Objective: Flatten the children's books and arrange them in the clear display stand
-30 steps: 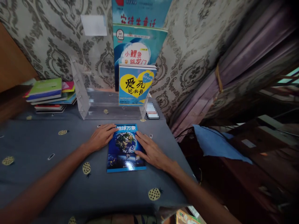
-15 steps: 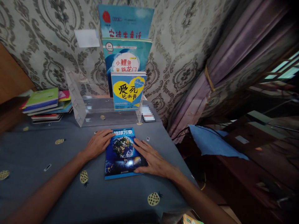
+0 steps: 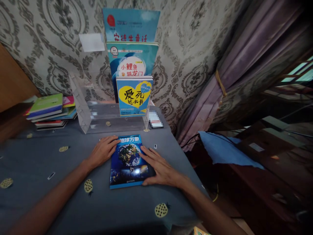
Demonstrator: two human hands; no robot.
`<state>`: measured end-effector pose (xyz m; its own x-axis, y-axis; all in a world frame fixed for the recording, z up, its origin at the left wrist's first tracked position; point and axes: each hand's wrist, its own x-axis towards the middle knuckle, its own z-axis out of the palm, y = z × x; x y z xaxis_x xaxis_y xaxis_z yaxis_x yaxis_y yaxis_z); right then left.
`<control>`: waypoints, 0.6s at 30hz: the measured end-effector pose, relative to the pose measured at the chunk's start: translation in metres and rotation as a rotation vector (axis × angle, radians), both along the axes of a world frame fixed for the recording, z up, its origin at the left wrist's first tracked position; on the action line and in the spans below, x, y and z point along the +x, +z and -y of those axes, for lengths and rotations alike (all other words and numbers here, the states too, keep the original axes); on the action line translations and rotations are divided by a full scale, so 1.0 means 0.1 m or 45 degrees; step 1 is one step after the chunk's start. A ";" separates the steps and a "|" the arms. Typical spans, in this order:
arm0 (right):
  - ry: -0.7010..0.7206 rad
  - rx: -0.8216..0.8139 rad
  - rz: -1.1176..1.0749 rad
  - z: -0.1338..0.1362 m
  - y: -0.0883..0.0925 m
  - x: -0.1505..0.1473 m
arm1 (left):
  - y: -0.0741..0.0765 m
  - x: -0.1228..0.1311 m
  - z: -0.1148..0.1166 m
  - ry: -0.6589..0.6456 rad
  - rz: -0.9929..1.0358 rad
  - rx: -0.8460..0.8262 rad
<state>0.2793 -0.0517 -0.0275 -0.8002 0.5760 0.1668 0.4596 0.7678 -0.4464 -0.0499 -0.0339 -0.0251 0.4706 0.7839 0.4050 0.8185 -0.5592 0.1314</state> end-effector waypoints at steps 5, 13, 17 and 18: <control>0.029 -0.017 0.020 -0.02 -0.02 0.02 | 0.01 0.01 0.00 -0.016 0.002 0.024; 0.014 -0.055 0.034 0.00 0.03 0.01 | 0.01 0.02 0.00 0.005 0.020 0.003; 0.009 -0.062 0.007 0.01 0.04 0.01 | 0.03 0.03 0.02 0.055 0.021 -0.013; 0.006 -0.065 0.000 0.01 0.04 0.01 | 0.03 0.03 0.02 0.081 0.013 -0.015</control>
<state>0.2802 -0.0527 -0.0232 -0.8032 0.5797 0.1372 0.4560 0.7465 -0.4846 -0.0469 -0.0359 -0.0216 0.4154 0.8170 0.4001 0.8511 -0.5043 0.1462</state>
